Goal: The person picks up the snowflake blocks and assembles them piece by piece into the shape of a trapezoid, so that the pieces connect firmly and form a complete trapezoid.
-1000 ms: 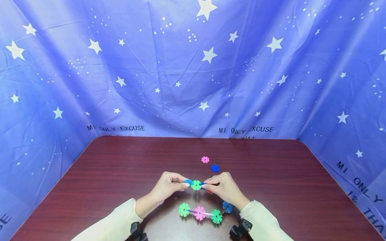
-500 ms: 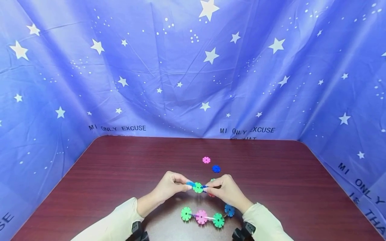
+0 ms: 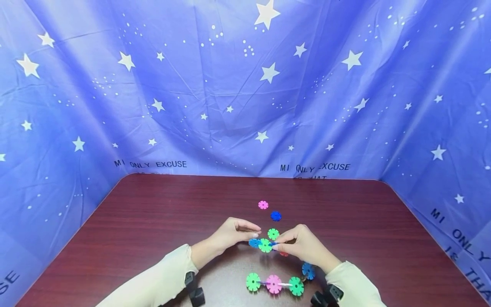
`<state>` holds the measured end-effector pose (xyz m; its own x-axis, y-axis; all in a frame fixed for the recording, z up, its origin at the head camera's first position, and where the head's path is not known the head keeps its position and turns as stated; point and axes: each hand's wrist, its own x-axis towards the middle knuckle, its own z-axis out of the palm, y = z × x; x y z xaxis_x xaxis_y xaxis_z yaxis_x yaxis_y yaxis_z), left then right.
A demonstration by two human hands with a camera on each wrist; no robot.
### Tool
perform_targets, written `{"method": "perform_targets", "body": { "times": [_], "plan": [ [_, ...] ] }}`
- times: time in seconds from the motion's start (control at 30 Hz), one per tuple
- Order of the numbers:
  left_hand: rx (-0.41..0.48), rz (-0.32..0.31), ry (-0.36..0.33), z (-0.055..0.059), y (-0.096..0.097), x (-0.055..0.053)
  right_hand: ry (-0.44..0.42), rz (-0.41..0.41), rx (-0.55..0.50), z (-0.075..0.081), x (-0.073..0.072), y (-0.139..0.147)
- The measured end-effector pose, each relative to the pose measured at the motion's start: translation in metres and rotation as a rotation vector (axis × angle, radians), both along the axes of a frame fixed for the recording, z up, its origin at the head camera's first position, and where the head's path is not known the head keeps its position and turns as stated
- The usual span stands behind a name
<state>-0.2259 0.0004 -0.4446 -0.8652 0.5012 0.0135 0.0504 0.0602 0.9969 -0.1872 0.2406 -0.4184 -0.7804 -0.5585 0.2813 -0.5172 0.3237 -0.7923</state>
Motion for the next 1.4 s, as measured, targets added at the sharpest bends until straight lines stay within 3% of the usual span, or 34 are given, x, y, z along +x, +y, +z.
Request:
{"method": "perform_targets", "body": {
  "times": [0.17, 0.3, 0.43, 0.53, 0.67, 0.83, 0.93, 1.03, 1.23, 1.4],
  "plan": [
    [-0.019, 0.007, 0.035, -0.006, 0.026, -0.004, -0.020, 0.037, -0.007, 0.004, 0.004, 0.010],
    [-0.096, -0.025, 0.179, -0.009, 0.043, -0.008, -0.033, 0.097, -0.023, 0.007, 0.007, 0.014],
    [-0.264, -0.022, 0.358, -0.009, 0.055, -0.011, -0.025, 0.158, -0.036, 0.008, 0.008, 0.015],
    [-0.352, -0.013, 0.401, -0.008, 0.060, -0.012, -0.017, 0.192, -0.046, 0.007, 0.009, 0.015],
    [-0.372, -0.051, 0.415, -0.008, 0.062, -0.012, -0.013, 0.228, -0.067, 0.006, 0.008, 0.016],
    [-0.443, -0.102, 0.606, -0.012, 0.064, -0.013, -0.007, 0.236, -0.078, 0.005, 0.007, 0.015],
    [-0.491, -0.101, 0.703, -0.013, 0.065, -0.013, -0.005, 0.232, -0.075, 0.005, 0.005, 0.013],
    [-0.515, -0.080, 0.682, -0.014, 0.063, -0.015, -0.001, 0.236, -0.074, 0.003, 0.002, 0.011],
    [-0.503, -0.020, 0.461, -0.011, 0.047, -0.026, -0.008, 0.226, -0.053, 0.002, -0.002, 0.009],
    [-0.483, 0.006, 0.435, -0.007, 0.025, -0.040, -0.003, 0.195, -0.033, -0.001, -0.006, 0.007]
  ]
}}
